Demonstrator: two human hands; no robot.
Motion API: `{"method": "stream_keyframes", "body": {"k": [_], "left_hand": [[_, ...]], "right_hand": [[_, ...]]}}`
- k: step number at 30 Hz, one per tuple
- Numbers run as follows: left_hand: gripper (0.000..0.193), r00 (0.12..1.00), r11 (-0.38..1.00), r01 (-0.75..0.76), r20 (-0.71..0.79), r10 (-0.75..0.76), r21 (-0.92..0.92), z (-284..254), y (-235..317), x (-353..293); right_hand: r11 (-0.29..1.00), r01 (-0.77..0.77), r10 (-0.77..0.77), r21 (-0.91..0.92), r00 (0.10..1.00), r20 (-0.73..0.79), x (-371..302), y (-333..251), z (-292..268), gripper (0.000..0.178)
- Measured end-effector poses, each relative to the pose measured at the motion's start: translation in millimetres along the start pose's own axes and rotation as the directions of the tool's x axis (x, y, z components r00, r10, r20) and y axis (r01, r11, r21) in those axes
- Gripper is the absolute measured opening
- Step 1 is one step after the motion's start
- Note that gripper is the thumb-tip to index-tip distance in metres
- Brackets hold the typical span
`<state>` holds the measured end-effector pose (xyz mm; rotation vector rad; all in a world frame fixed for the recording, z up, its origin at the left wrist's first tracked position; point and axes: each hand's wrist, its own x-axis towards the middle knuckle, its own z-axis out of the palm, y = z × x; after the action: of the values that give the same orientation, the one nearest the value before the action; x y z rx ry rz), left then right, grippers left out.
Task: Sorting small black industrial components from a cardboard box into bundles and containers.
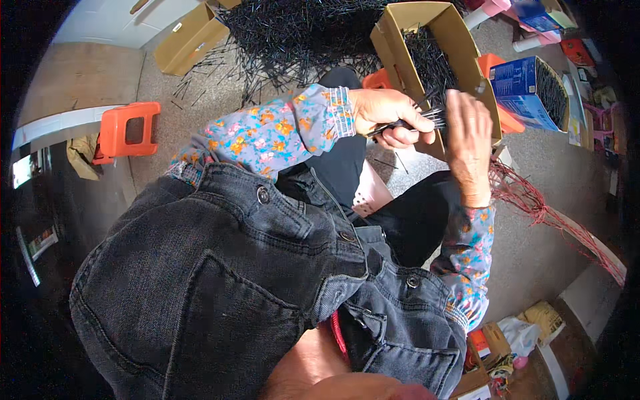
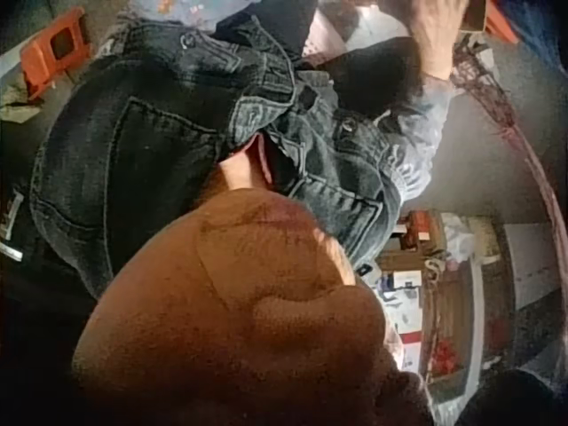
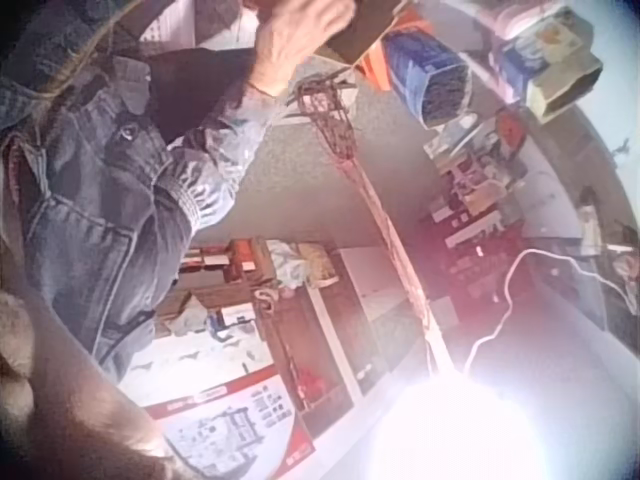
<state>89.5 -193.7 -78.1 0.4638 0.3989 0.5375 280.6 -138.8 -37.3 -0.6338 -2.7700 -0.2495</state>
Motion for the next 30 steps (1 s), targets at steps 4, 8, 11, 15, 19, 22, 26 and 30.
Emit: {"method": "stream_keyframes", "body": {"k": [4,8,11,15,19,22,26,30], "left_hand": [[0.023,0.978,0.982,-0.13,-0.143,0.149,0.139,-3.3,-2.0,-11.1],[0.026,0.962,0.96,-0.188,-0.158,0.222,0.205,-0.9,4.5,-9.7],[0.027,0.935,0.928,-0.225,-0.204,0.292,0.296,2.3,5.4,-10.5],[0.028,0.932,0.915,-0.238,-0.189,0.309,0.326,3.1,6.3,-7.5],[0.028,0.923,0.908,-0.242,-0.206,0.323,0.341,3.7,7.6,-8.9],[0.027,0.918,0.934,-0.249,-0.245,0.312,0.258,1.2,7.3,-10.2],[0.027,0.907,0.947,-0.263,-0.286,0.308,0.187,-2.3,4.2,-6.5],[0.022,0.887,0.947,-0.27,-0.337,0.314,0.173,-2.4,5.8,-5.8]], "right_hand": [[0.959,-0.262,0.276,0.111,0.951,-0.14,-14.4,23.3,12.8,0.053],[0.646,-0.504,0.703,0.573,0.686,-0.188,-30.5,28.1,13.3,0.028],[-0.141,-0.391,0.829,0.909,0.455,0.325,-24.1,8.1,8.4,0.049],[-0.317,-0.261,0.813,0.912,0.421,0.402,-25.5,-1.1,19.6,0.047],[-0.458,0.015,0.786,0.889,0.473,0.397,-17.5,-12.0,18.0,0.033],[-0.184,-0.111,0.932,0.977,0.295,0.21,-1.8,-27.7,9.6,0.013],[0.644,-0.448,0.754,0.62,0.506,-0.418,-4.9,-45.8,22.0,0.011],[0.876,-0.299,0.469,0.38,0.716,-0.518,4.3,-58.3,26.7,0.014]]}}
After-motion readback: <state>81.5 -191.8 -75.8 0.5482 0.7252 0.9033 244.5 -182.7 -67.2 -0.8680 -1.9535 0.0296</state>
